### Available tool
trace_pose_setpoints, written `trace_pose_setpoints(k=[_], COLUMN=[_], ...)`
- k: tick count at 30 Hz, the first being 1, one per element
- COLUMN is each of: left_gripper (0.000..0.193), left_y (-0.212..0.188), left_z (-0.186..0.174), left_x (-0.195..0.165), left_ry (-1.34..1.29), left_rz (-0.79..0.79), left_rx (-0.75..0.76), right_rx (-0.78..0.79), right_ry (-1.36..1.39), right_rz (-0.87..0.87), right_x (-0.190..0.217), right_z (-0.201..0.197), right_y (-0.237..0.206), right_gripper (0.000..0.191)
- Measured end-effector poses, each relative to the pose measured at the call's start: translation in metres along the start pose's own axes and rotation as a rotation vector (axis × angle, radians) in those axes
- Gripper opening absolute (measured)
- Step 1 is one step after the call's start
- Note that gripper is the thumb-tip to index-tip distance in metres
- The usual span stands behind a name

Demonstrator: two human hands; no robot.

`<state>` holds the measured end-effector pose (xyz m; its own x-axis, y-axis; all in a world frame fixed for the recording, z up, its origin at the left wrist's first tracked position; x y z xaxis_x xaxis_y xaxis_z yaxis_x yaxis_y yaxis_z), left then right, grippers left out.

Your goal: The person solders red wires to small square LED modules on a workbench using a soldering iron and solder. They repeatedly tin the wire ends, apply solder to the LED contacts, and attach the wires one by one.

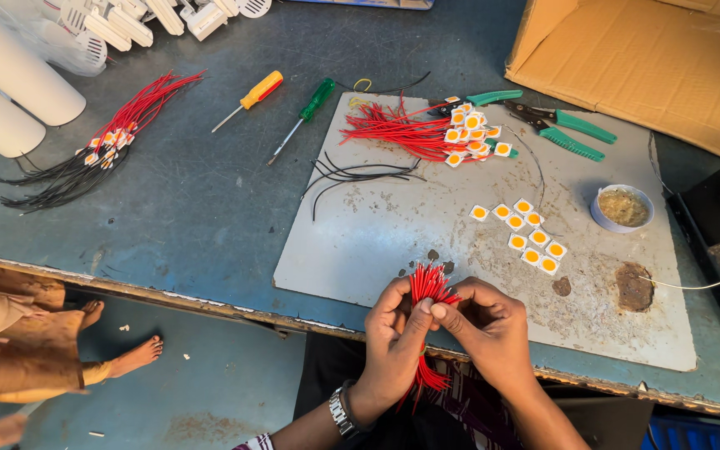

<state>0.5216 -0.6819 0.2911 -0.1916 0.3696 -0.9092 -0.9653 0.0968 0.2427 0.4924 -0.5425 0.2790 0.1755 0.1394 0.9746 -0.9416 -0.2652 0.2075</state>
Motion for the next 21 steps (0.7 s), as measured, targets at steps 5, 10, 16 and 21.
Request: trace_pose_setpoints(k=[5,10,16,21], left_gripper=[0.018,0.016,0.016,0.018], left_y=[-0.003,-0.005,-0.006,-0.007], left_z=[-0.005,-0.004,0.005,-0.001], left_x=[0.002,0.003,-0.007,0.002], left_ry=[0.13,0.128,0.102,0.08], left_rz=[-0.012,-0.004,0.135,0.004], left_rx=[0.003,-0.006,0.051,0.028], right_rx=[-0.001,0.005,0.035,0.059], right_ry=[-0.039,-0.057,-0.02,-0.015], right_rz=[0.032,0.032,0.054,0.037], right_x=[-0.003,-0.004,-0.006,-0.001], right_z=[-0.003,-0.005,-0.004,-0.005], right_y=[0.0,0.0,0.0,-0.001], right_gripper=[0.009,0.009,0.009,0.009])
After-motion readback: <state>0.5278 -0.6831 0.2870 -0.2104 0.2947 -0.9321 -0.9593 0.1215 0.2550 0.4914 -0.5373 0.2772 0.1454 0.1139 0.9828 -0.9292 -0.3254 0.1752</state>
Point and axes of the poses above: each hand's wrist, its own y-axis towards the middle knuckle, its own z-axis out of the palm, x = y × z, the point moved 8 cm from there along y, towards the middle knuckle, and after that the axes turned 7 degrees about x, right-handed, at the moved point
